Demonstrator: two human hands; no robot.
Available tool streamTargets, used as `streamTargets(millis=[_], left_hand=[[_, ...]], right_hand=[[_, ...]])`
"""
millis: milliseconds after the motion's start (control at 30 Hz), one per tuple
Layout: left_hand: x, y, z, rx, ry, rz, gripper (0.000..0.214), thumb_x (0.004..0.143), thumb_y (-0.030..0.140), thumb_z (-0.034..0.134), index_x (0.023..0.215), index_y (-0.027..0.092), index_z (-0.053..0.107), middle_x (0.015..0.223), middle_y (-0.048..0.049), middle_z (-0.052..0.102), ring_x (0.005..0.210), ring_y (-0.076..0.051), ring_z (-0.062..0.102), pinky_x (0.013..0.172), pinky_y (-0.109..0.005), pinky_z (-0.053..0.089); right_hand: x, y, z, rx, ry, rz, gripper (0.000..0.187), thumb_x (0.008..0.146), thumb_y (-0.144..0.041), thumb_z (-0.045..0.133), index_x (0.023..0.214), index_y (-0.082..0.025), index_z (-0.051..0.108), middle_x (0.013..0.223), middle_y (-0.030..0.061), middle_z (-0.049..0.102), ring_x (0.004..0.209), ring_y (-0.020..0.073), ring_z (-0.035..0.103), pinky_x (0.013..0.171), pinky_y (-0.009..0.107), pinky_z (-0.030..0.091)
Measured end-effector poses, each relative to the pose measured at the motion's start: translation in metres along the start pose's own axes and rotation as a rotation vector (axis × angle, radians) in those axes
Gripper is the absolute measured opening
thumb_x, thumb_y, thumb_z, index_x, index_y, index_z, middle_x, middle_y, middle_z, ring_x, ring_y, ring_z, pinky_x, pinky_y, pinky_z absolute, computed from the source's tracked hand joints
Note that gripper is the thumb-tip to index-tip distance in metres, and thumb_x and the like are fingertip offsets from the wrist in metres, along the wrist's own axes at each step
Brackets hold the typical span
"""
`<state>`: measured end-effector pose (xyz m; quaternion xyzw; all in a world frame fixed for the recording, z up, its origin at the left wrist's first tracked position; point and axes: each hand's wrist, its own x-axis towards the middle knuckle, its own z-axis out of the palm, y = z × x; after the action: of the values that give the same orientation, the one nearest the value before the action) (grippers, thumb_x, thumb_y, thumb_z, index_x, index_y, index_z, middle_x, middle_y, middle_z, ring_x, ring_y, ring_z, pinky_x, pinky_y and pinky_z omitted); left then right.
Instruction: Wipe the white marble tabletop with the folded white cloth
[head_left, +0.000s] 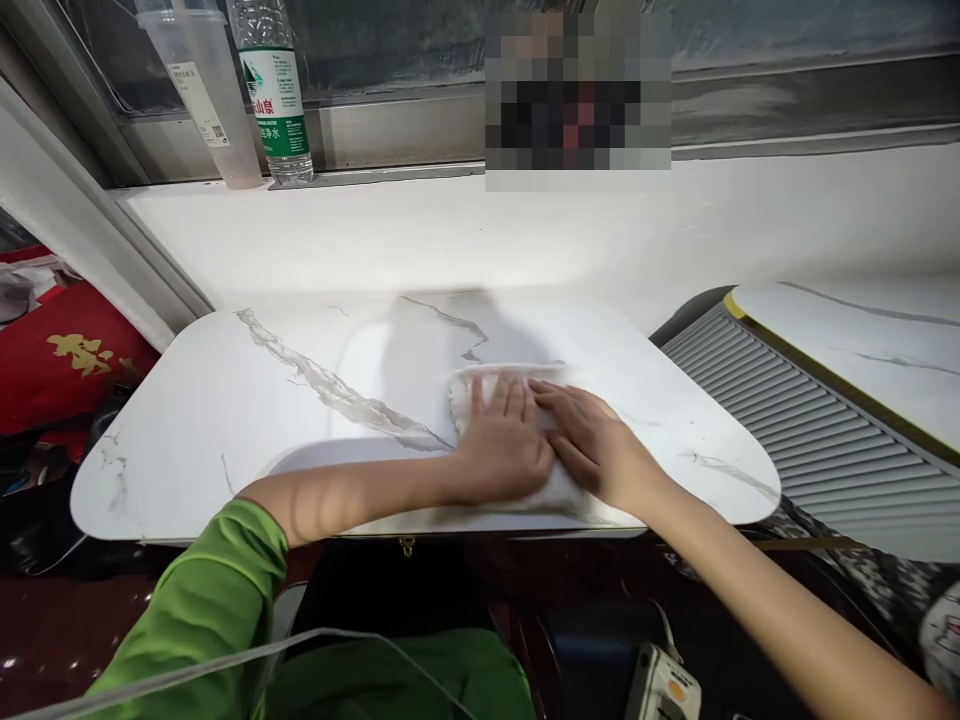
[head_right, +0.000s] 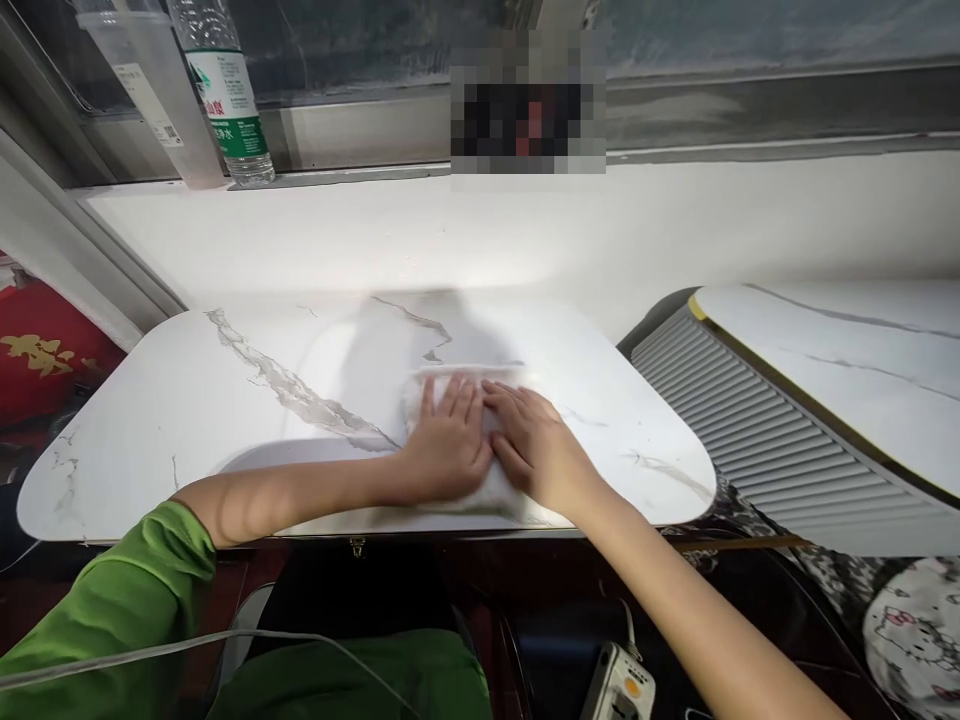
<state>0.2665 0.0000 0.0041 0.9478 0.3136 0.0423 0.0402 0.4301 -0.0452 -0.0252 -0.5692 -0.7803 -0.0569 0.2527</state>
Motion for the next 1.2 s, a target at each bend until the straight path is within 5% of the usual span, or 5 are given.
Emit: streamTargets(millis=[167,300,767,1000,1200], left_hand=[[0.025,0.040,0.008,-0.039,0.038,0.071,0.063,0.098,0.032,0.036,0.147,-0.007,0.034,0.157,-0.0267,0.030,0.148,-0.038,0.026,0.121,-0.053,0.019],[0.062,0.043,0.016,-0.076,0.097,0.096,0.059,0.097,0.030,0.036,0.146,-0.003,0.037,0.155,-0.0250,0.035,0.146,-0.037,0.030,0.120,-0.055,0.020],[0.212,-0.080,0.009,-0.127,-0.030,-0.090,0.059,0.098,0.028,0.021,0.154,0.009,0.027,0.163,-0.0091,0.026,0.152,-0.022,0.020,0.125,-0.048,0.008],[0.207,-0.086,0.013,-0.127,-0.018,-0.109,0.059,0.100,0.029,0.020,0.155,0.009,0.024,0.164,-0.0070,0.023,0.152,-0.020,0.017,0.125,-0.047,0.005],[0.151,-0.074,0.007,-0.118,-0.031,-0.098,0.059,0.100,0.028,0.020,0.155,0.007,0.023,0.164,-0.0095,0.021,0.153,-0.022,0.016,0.124,-0.050,0.006]], right_hand=[[-0.037,0.029,-0.024,-0.037,-0.028,0.134,0.042,0.089,-0.025,0.040,0.129,-0.026,0.054,0.134,0.0088,0.062,0.125,0.0313,0.057,0.103,0.054,0.046],[-0.029,0.064,-0.024,-0.058,-0.008,0.218,0.038,0.087,-0.025,0.040,0.121,-0.025,0.057,0.129,0.0086,0.065,0.121,0.0314,0.059,0.103,0.054,0.046],[0.143,0.161,0.044,-0.133,-0.002,0.308,0.043,0.082,-0.020,0.039,0.119,-0.017,0.061,0.117,0.0145,0.069,0.112,0.0323,0.061,0.097,0.049,0.048],[0.144,0.163,0.051,-0.152,-0.024,0.248,0.045,0.085,-0.021,0.037,0.123,-0.016,0.061,0.128,0.0145,0.066,0.121,0.0321,0.059,0.102,0.049,0.046],[0.116,0.121,0.047,-0.159,-0.040,0.178,0.050,0.086,-0.026,0.037,0.129,-0.013,0.059,0.135,0.0157,0.062,0.128,0.0321,0.055,0.106,0.052,0.044]])
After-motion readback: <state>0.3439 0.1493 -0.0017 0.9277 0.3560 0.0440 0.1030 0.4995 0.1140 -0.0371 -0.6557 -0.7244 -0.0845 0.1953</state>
